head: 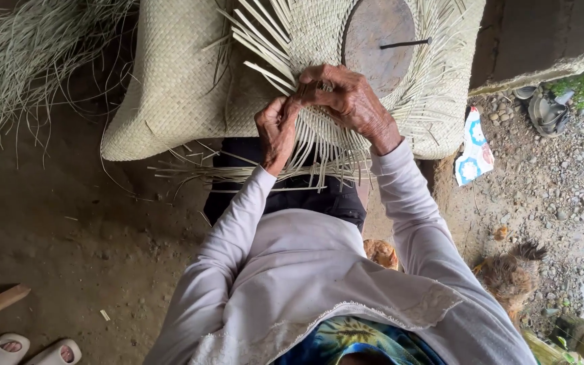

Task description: The person is weaving palm strips to finish the edge of a mat, involving folding each strip and tucking it into the existing weave.

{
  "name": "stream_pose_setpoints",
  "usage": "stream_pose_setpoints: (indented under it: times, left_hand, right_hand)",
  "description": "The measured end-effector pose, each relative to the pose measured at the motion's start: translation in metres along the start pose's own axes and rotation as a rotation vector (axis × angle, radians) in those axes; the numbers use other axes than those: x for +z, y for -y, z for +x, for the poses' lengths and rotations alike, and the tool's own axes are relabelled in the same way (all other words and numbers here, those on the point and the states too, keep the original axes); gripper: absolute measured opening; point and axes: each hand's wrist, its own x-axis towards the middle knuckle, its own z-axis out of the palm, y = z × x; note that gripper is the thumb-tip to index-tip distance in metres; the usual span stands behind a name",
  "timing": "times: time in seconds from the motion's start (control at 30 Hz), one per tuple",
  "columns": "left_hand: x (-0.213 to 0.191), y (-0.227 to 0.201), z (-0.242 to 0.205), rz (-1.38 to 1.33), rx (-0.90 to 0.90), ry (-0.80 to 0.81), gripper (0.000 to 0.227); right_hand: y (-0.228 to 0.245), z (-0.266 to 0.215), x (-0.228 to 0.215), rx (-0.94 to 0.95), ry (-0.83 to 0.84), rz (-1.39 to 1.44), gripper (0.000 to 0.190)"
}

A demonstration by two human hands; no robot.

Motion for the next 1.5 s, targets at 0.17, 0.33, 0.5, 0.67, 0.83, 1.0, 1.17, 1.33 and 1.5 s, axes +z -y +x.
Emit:
stream_pose_setpoints:
  times: [0.17, 0.33, 0.5, 0.67, 0.83, 1.0, 1.17, 1.33, 1.5]
  left_hand:
    - [0.003, 0.002, -0.004, 0.180, 0.307, 0.009, 0.013]
    - [0.003, 0.004, 0.000, 0.118, 0.189, -0.007, 0.007]
    - [0.002, -0.013, 0.000, -0.034, 0.160, 0.018, 0.013]
    - [0.013, -0.010, -0.001, -0.313, -0.036, -0.068, 0.031]
    - [0.022, 0.003, -0.001, -0.519, -0.007, -0.170, 0.017]
    - [0.023, 0.015, -0.007, -0.480, 0.050, -0.173, 0.015]
    - [0.014, 0.004, 0.000, -0.517, 0.011, -0.158, 0.018]
    - [-0.015, 0.007, 0.016, -0.359, -0.101, 0.289, 0.025]
    - [-0.033, 0.011, 0.035, 0.331, 0.259, 0.352, 0.042]
  right_hand:
    - [-0.001, 0.016, 0.012, -0.043, -0.044, -0.313, 0.008]
    - [0.015, 0.025, 0.002, 0.072, -0.026, -0.267, 0.011]
    - [0.005, -0.004, 0.011, 0.074, -0.013, -0.275, 0.010]
    - [0.012, -0.016, -0.002, 0.088, 0.075, -0.286, 0.028]
    - [0.013, -0.004, -0.002, 0.066, 0.036, -0.210, 0.016]
    - [0.014, 0.008, 0.001, 0.075, 0.076, -0.195, 0.011]
    - [0.012, -0.007, 0.012, 0.049, 0.052, -0.470, 0.014]
    - [0.039, 0.005, -0.006, -0.045, 0.108, -0.194, 0.024]
    - [0.041, -0.001, -0.004, 0.150, 0.144, -0.252, 0.029]
